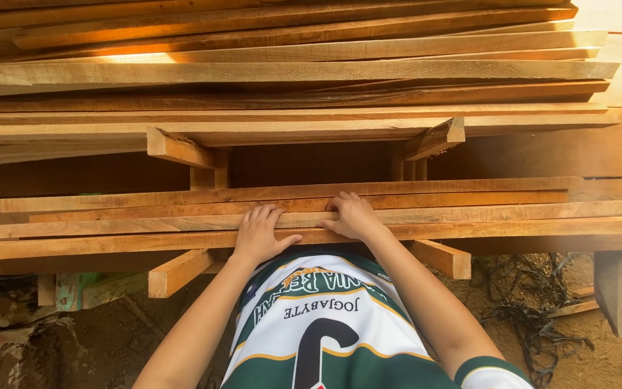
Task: Sort and arrange thin wood planks onto a stack in a woodworking workshop.
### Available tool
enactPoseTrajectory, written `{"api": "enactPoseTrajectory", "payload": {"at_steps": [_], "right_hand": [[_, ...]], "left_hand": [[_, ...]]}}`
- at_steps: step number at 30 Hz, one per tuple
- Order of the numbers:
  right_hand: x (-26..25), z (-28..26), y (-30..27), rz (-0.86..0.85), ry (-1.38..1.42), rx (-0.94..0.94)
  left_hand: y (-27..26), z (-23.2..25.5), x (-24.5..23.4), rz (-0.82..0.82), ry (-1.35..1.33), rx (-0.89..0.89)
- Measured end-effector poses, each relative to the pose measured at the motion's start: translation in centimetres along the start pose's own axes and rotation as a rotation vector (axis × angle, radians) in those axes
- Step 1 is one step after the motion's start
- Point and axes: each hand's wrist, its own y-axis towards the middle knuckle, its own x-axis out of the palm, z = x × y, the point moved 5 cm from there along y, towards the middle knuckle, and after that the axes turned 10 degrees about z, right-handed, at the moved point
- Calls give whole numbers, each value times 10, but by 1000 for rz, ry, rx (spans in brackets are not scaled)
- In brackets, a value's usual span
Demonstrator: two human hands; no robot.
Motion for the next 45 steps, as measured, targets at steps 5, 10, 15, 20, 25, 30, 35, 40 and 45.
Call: {"api": "enactPoseTrajectory", "payload": {"at_steps": [5,10,15,20,25,30,35,40,45], "right_hand": [[-5,-6,2,-24,35,-6],[-20,-18,-13,-63,132,50],[-25,-22,-16,-70,155,25],[-34,-24,-15,-122,146,64],[-24,-19,-10,-37,135,25],[-21,-21,-13,4,217,-60],[-11,-27,-22,167,165,-155],[5,-25,-17,312,85,-169],[7,-31,-16,467,11,-228]], "left_hand": [[11,-4,-11,-81,-19,-56],[24,-23,-9,-196,-23,-167],[28,-17,-10,-237,-11,-122],[27,-13,-21,-242,-38,-131],[30,-14,-13,-202,-87,-148],[18,-10,-11,-160,-124,-133],[7,-10,-8,-39,-137,-91],[0,-8,-1,141,-152,-39],[-4,-7,6,375,-65,94]]}}
